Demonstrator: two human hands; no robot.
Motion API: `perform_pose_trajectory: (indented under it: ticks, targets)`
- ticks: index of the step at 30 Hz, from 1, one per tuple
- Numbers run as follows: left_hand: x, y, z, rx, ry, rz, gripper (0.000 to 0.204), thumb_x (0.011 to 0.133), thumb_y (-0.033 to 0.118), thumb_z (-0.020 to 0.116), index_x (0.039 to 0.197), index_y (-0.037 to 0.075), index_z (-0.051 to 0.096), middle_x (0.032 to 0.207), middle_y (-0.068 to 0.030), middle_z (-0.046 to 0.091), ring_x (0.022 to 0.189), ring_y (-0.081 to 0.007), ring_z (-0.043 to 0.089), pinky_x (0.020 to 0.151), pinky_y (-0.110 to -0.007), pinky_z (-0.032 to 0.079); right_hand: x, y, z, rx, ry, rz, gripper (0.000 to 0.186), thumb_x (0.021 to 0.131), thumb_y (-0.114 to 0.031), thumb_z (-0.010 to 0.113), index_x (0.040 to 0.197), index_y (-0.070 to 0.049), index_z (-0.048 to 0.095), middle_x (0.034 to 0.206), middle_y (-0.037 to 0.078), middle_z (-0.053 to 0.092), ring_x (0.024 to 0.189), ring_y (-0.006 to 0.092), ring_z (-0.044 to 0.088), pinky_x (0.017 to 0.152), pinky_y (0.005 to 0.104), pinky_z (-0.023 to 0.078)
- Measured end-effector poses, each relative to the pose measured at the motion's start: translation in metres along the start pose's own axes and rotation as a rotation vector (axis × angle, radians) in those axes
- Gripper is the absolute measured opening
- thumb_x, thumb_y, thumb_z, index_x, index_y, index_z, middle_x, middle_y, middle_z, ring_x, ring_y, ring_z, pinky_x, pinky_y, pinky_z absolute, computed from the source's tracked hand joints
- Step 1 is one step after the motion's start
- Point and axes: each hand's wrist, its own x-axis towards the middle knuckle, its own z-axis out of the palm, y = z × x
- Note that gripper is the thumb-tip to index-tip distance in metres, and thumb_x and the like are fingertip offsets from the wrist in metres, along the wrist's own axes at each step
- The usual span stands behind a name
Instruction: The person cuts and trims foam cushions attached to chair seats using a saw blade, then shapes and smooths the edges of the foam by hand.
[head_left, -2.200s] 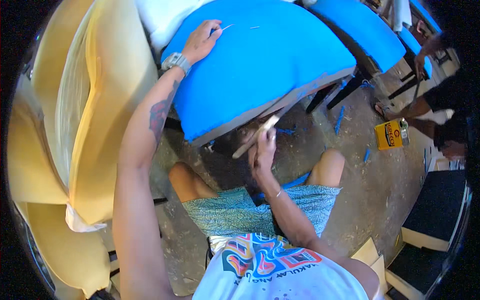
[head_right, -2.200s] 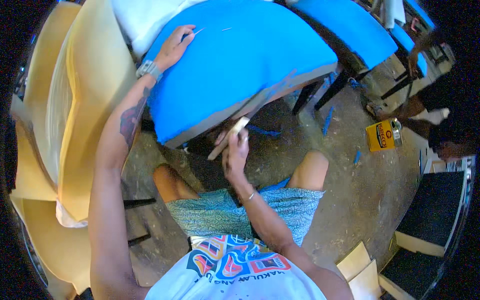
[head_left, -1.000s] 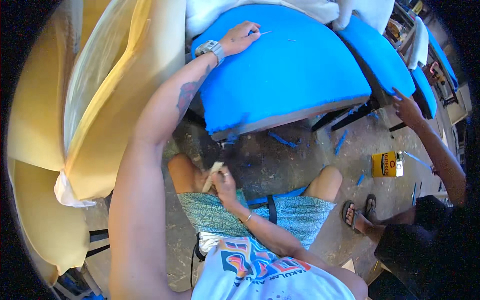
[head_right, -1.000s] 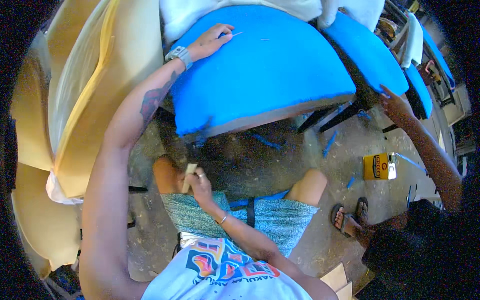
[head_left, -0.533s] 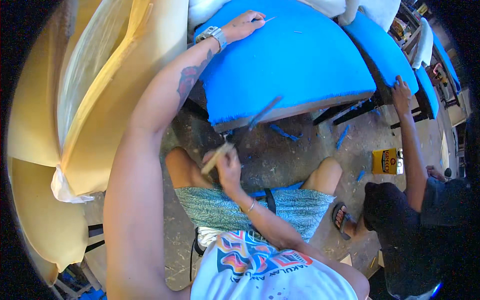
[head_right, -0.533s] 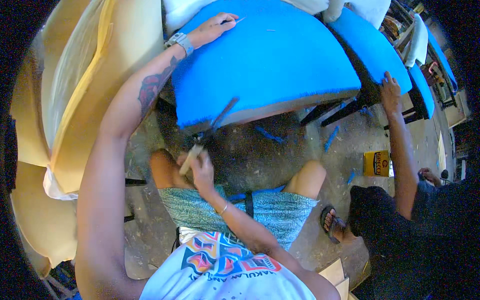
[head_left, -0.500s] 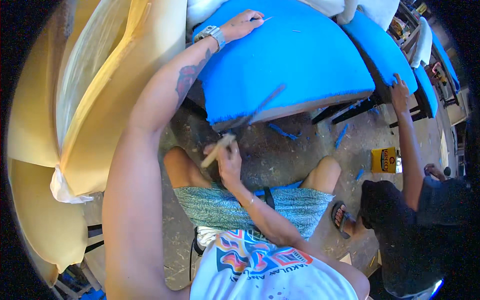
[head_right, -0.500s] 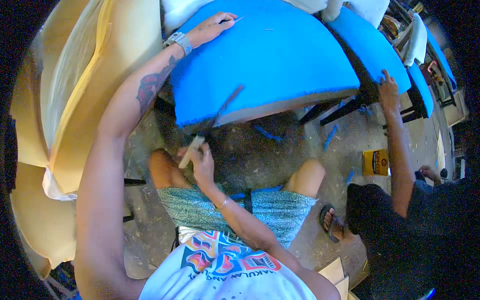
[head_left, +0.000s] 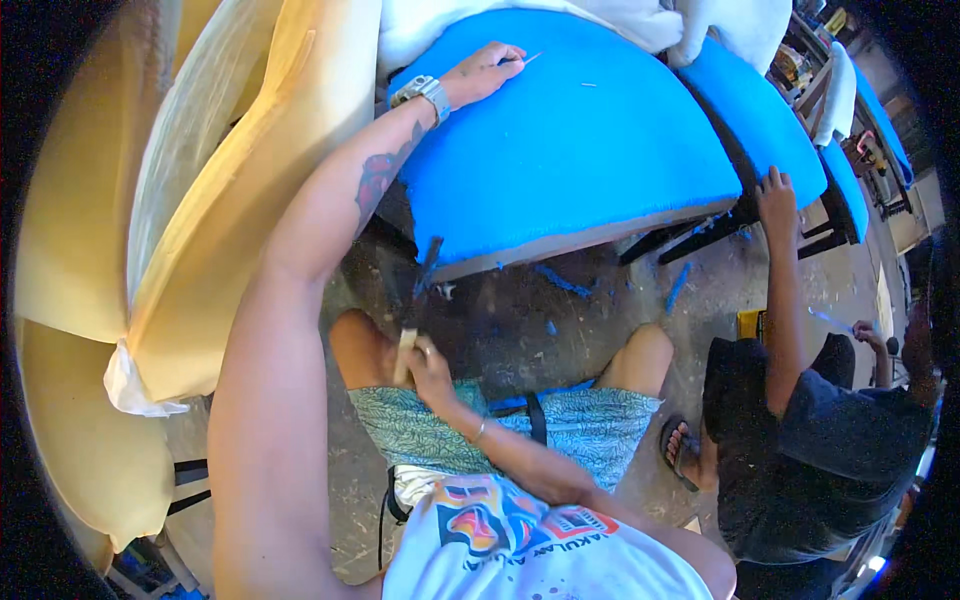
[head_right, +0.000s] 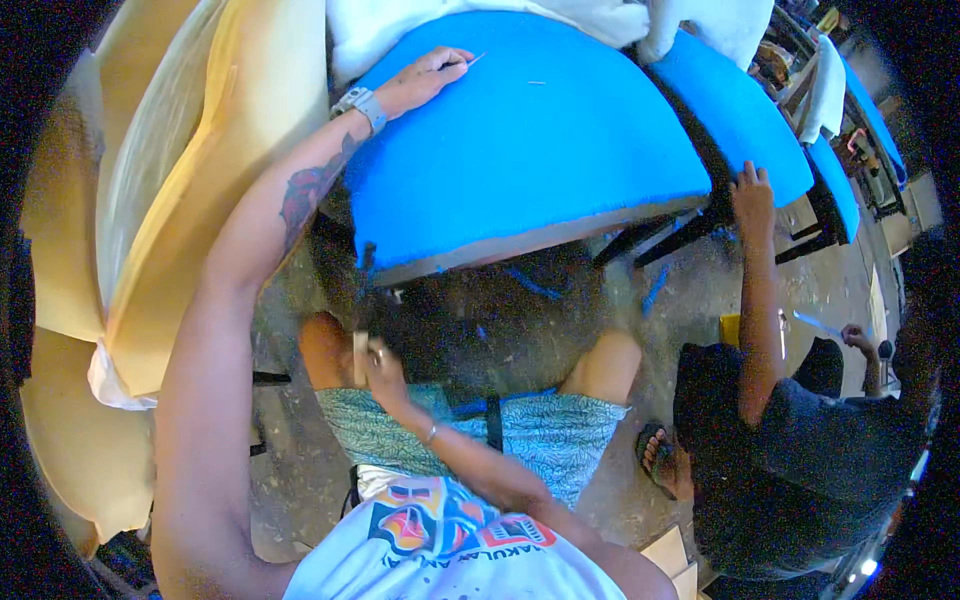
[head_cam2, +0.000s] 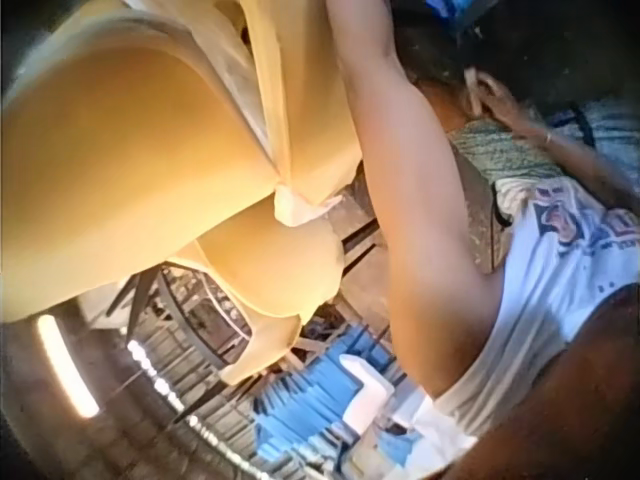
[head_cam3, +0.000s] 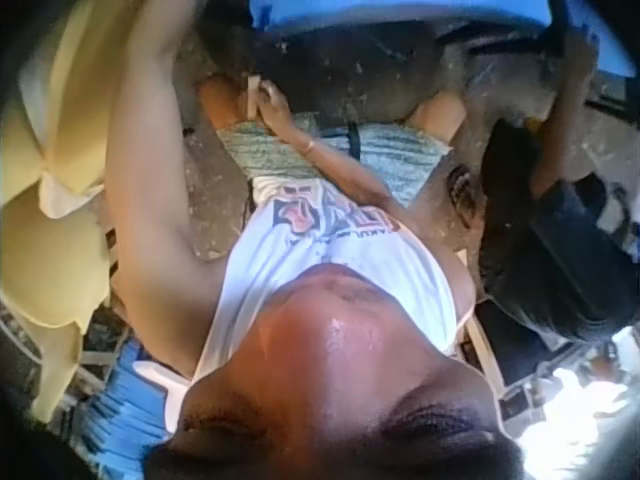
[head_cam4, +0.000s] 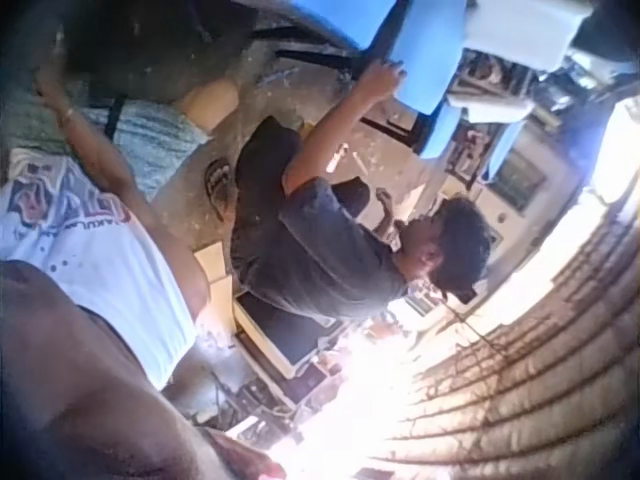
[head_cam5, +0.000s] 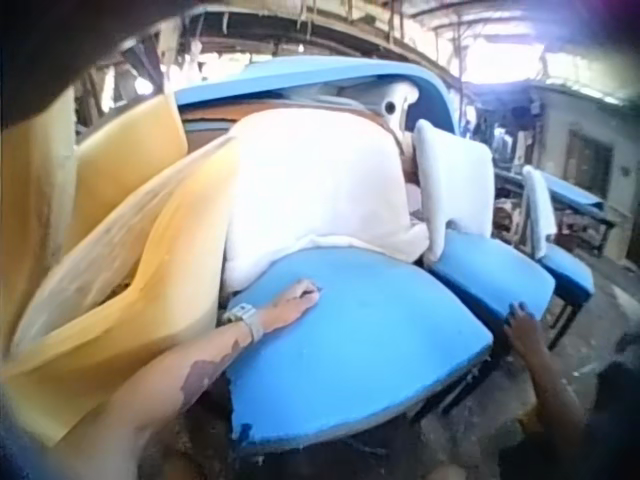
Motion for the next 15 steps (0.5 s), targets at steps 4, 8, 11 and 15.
perform_pose_trajectory:
  ticks: [4, 8, 11, 15]
  targets:
    - [-0.009, -0.002, 0.002, 0.016, 0.033, 0.011, 0.042, 0.094, 0.032, 0.049, 0.124, 0.003, 0.056, 0.120, -0.0095, 0.057, 0.100, -0.0200, 0.056, 0.090, -0.029, 0.044, -0.013, 0.021, 0.004, -0.129, -0.025, 0.120, 0.021, 0.092, -0.013, 0.050, 0.110, -0.003, 0.054, 0.095, 0.009, 0.065, 0.078, 0.0135, 0.058, 0.073, 0.0268, 0.047]
    - [-0.007, -0.001, 0.001, -0.047, 0.104, 0.046, 0.041, 0.094, 0.033, 0.049, 0.121, 0.004, 0.058, 0.114, -0.0099, 0.059, 0.095, -0.0204, 0.057, 0.087, -0.031, 0.045, -0.011, 0.026, -0.010, -0.233, -0.108, 0.167, 0.023, 0.091, -0.012, 0.049, 0.111, -0.002, 0.054, 0.096, 0.011, 0.066, 0.080, 0.0156, 0.061, 0.074, 0.0277, 0.048]
    - [-0.010, 0.011, -0.006, -0.019, 0.157, -0.010, 0.038, 0.095, 0.032, 0.049, 0.118, 0.004, 0.058, 0.108, -0.0084, 0.060, 0.084, -0.0169, 0.054, 0.080, -0.029, 0.045, -0.027, 0.008, -0.028, -0.060, 0.015, 0.104, 0.012, 0.092, -0.009, 0.047, 0.102, -0.005, 0.054, 0.098, 0.012, 0.067, 0.085, 0.0176, 0.064, 0.075, 0.0273, 0.050]
    - [-0.060, 0.051, 0.003, -0.053, 0.363, 0.102, 0.030, 0.095, 0.026, 0.050, 0.110, 0.000, 0.055, 0.104, -0.0127, 0.060, 0.090, -0.0241, 0.057, 0.084, -0.034, 0.045, -0.031, -0.039, -0.091, -0.165, 0.223, -0.261, 0.006, 0.095, -0.009, 0.045, 0.100, -0.007, 0.048, 0.094, 0.014, 0.065, 0.071, 0.0194, 0.061, 0.067, 0.0291, 0.050]
